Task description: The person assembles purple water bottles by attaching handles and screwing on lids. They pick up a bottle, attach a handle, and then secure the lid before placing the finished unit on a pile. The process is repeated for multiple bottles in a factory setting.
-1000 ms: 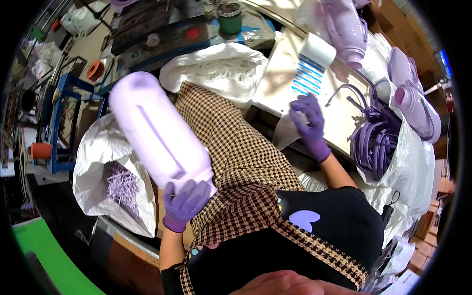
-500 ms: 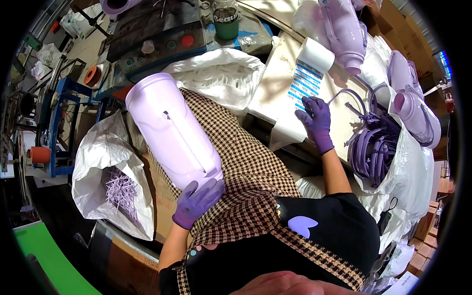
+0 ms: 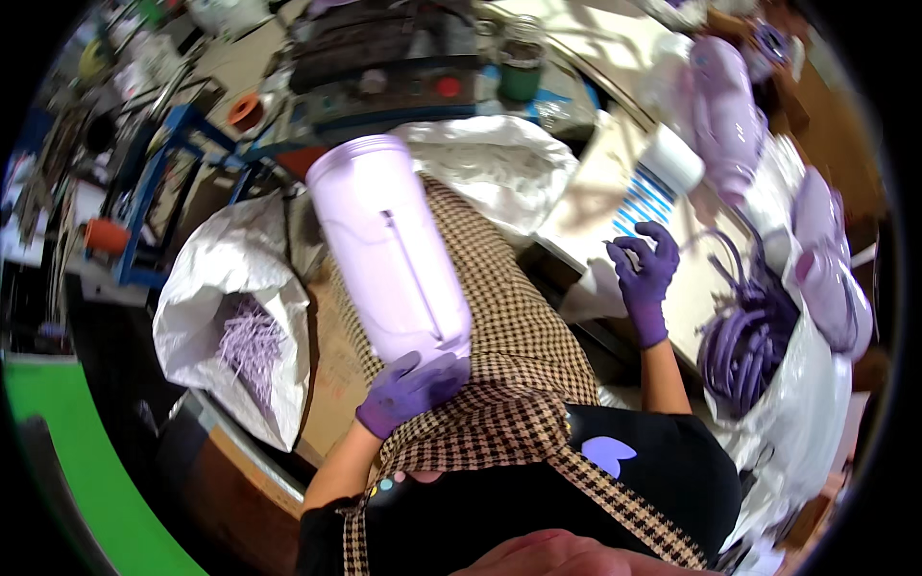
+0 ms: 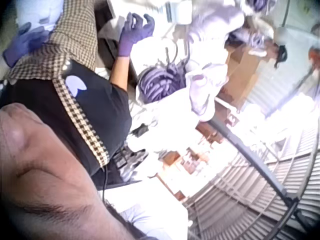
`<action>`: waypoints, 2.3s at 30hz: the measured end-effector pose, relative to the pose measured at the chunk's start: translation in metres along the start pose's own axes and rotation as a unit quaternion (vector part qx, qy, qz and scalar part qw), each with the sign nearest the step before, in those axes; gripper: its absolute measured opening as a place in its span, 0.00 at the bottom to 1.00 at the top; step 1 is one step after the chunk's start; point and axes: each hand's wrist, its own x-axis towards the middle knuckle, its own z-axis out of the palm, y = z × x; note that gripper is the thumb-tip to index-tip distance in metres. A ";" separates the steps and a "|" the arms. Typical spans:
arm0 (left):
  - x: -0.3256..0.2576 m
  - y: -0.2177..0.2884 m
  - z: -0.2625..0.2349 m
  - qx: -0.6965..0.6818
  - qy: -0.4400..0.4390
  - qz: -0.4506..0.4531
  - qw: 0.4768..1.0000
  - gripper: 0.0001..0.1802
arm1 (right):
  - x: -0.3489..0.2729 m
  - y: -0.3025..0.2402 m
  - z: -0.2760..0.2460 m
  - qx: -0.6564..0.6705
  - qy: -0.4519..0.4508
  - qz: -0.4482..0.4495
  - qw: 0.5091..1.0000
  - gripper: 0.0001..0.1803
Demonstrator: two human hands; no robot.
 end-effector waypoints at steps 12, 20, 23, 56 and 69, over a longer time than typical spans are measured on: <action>-0.003 0.001 0.007 0.657 -0.013 0.133 0.742 0.32 | 0.159 -0.203 0.139 0.487 -0.353 -0.095 0.793 0.17; -0.023 0.022 0.024 -0.073 0.008 -0.023 0.997 0.29 | 0.158 -0.226 0.141 0.419 -0.373 -0.106 0.821 0.16; -0.007 -0.005 -0.016 -0.199 0.043 -0.064 0.977 0.28 | 0.156 -0.230 0.140 0.318 -0.378 -0.106 0.863 0.23; 0.216 -0.281 -0.037 -0.611 0.484 -0.484 0.399 0.39 | 0.013 0.030 -0.046 0.616 0.019 0.140 0.775 0.52; 0.292 -0.421 0.029 -0.080 0.340 -0.368 0.862 0.42 | 0.065 -0.045 -0.027 0.559 -0.104 0.033 0.822 0.24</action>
